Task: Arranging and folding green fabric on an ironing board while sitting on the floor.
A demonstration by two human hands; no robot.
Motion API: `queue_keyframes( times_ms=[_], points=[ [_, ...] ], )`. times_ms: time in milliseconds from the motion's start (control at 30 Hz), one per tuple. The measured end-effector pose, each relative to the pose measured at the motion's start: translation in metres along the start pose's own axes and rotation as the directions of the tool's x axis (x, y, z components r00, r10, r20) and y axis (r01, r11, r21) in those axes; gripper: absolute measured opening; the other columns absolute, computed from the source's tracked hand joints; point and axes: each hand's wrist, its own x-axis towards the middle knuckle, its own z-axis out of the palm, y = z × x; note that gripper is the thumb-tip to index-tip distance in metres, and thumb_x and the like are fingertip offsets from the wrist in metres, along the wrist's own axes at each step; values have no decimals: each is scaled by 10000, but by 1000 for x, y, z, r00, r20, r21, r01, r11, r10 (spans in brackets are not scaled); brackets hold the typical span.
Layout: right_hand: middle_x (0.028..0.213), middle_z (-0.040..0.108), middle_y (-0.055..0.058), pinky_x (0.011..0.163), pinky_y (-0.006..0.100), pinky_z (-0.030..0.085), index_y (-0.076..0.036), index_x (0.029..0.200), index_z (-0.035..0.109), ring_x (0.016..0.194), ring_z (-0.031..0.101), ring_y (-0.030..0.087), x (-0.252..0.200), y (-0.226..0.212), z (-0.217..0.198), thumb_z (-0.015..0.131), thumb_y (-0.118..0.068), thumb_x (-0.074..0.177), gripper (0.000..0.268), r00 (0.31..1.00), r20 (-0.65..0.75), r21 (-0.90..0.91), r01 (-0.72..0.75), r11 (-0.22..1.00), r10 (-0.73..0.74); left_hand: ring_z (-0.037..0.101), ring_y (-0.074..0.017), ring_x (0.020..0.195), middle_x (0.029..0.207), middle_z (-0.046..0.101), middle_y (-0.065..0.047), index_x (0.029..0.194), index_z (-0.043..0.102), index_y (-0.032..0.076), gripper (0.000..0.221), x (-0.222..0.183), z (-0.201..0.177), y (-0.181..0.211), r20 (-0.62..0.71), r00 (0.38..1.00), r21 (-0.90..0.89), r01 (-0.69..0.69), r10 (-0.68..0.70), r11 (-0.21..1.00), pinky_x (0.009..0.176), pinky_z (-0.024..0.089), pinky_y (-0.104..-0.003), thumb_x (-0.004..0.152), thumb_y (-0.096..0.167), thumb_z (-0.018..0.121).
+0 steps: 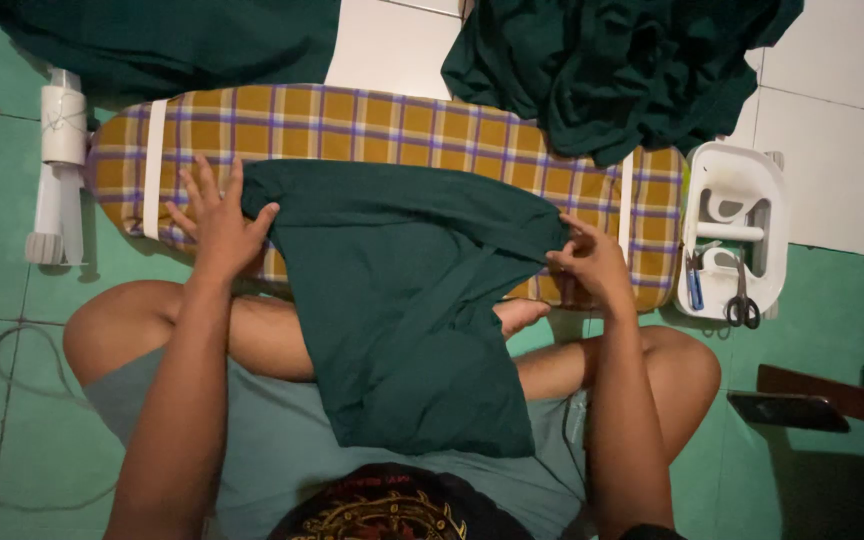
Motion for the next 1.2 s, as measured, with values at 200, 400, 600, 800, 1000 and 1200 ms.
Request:
queue_keyframes(
  times_ms=[200,400,600,800,1000,1200],
  points=[
    [967,747,104,855,433,568,-235,1177,800,934,726,344,6,-2,11,858,-479,926,355,958,-284,0,54,999,-51,465,-540,1312,1373,506,-307,1401,635,16,622,7,2,-7,-343,934,-94,-140,100,986,1038,253,-678,913,322,869],
    [924,731,190,747,445,571,-87,1176,765,841,696,308,22,30,32,854,-108,884,306,929,-367,206,122,971,-39,712,-259,802,794,721,56,974,808,301,266,41,52,-81,-436,883,-142,126,-176,982,694,522,-426,808,471,927],
    [994,746,26,709,273,615,-204,1200,720,831,706,117,33,60,23,879,-168,861,376,927,-315,527,-8,850,203,735,-294,907,908,758,-57,977,822,259,122,45,42,-74,-355,902,-439,72,-246,896,783,578,-398,877,306,876],
    [1095,684,8,940,359,633,-140,1305,621,1010,727,151,29,67,18,804,-131,928,419,944,-139,835,-51,547,300,729,-121,822,911,709,29,1027,753,149,155,36,21,-44,153,902,-946,252,-404,203,722,649,-251,897,205,818],
    [1031,731,-21,858,302,688,-199,1241,677,912,764,143,61,130,22,743,-111,973,290,968,43,959,-109,261,248,766,-185,800,894,744,-37,998,706,133,76,43,24,-58,315,917,-948,317,-247,-32,717,670,-326,958,176,754],
    [739,547,-76,846,188,594,-190,1274,651,578,490,6,43,110,-14,640,-12,983,341,994,51,998,-55,39,98,659,-198,826,958,679,-73,1063,650,160,140,36,-2,-55,244,947,-951,191,-210,-243,674,558,-293,950,122,723]
  ],
)
